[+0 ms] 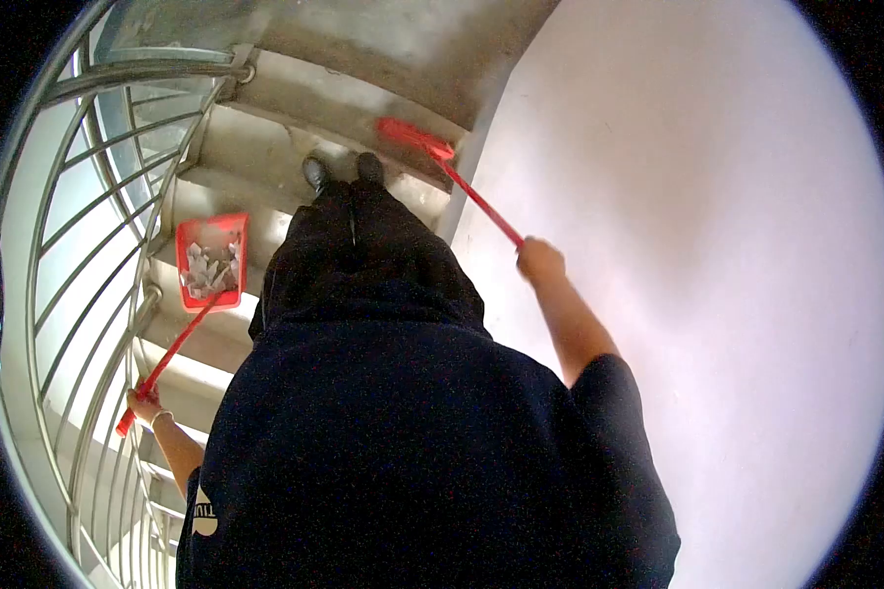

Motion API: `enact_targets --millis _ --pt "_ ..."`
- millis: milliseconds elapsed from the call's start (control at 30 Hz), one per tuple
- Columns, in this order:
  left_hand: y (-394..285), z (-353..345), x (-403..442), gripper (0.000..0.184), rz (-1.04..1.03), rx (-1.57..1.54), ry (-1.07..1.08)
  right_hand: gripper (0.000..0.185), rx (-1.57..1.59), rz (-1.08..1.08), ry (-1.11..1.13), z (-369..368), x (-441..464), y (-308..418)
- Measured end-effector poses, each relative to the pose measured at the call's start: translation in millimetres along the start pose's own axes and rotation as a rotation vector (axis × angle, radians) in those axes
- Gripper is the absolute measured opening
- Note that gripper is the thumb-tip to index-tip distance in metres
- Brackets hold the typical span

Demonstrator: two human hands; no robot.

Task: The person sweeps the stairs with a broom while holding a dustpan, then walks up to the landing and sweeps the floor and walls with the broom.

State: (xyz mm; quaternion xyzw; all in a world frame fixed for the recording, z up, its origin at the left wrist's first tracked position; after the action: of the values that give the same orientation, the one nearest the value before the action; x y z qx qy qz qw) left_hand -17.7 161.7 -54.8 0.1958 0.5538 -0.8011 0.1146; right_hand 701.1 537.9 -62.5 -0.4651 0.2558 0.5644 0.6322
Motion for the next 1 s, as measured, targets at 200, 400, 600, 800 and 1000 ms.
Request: enact_targets --millis 200,400,600,800,1000 --pt "3.4 -9.4 8.9 0.034 0.088 0.12 0.239 0.064 0.721 -0.201 0.234 -96.3 -92.9 -14.0" --pt "62.6 29.5 105.0 0.036 -0.143 0.353 0.381 0.046 0.742 -0.252 0.07 -200.7 -225.2 13.4" --pt "-3.7 -36.3 23.5 0.032 0.115 0.33 0.431 0.041 0.87 -0.402 -0.013 -277.9 -339.0 64.8" --pt "15.7 -33.9 74.6 0.035 0.015 0.331 0.578 0.04 1.166 -0.5 -0.032 -348.5 -359.5 140.5" --pt "25.9 -45.0 86.4 0.037 -0.015 0.339 0.654 0.042 1.647 -0.213 -0.101 -298.6 -283.4 180.4"
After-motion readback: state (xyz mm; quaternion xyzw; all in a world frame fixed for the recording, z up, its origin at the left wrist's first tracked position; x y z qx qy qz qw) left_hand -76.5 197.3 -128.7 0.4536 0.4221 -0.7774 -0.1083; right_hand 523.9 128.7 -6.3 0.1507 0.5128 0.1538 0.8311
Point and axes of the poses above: each hand's wrist, its own x-axis towards the middle knuckle, its own z-axis out of the back of the hand, y = z × x, the point moved 1 cm from there along x, towards the middle knuckle, and after that the axes turned 7 degrees about y, right-handed, at the moved point
